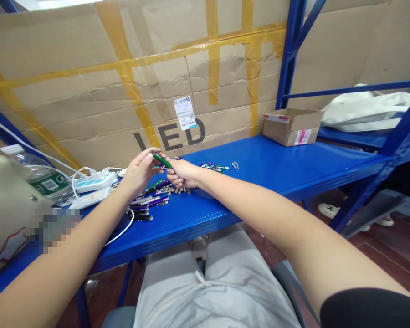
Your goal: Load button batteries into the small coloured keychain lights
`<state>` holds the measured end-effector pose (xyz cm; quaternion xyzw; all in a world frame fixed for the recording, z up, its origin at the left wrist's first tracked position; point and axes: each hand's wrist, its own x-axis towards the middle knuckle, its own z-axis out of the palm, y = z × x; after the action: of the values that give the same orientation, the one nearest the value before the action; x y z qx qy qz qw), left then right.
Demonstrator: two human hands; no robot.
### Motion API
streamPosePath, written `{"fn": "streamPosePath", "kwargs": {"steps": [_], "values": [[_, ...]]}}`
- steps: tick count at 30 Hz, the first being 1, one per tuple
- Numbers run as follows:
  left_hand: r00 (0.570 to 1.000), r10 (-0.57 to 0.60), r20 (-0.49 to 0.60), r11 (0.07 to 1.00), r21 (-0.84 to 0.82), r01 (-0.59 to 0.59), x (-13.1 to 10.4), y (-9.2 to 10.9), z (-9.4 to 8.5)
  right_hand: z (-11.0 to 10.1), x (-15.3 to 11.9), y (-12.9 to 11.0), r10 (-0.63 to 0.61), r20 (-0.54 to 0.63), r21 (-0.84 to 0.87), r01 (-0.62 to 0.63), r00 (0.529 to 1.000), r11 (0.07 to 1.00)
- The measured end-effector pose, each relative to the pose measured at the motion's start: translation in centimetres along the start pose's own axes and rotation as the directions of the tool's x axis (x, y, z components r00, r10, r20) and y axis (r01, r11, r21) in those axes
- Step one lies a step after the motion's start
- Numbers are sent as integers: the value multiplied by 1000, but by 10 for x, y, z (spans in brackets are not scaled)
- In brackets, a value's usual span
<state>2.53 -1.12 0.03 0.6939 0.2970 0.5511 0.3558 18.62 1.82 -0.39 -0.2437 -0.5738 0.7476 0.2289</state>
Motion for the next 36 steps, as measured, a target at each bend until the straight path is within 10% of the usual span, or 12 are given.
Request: {"fn": "streamPosePath", "kwargs": {"steps": [21, 36], "values": [[989, 41, -144, 993, 116, -24, 4, -2, -4, 4, -1, -1, -19, 23, -8, 19, 1000, 1000], [974, -50, -222, 997, 53, 63, 6, 0, -13, 1, 4, 3, -539, -186, -609, 334, 822, 720]]}}
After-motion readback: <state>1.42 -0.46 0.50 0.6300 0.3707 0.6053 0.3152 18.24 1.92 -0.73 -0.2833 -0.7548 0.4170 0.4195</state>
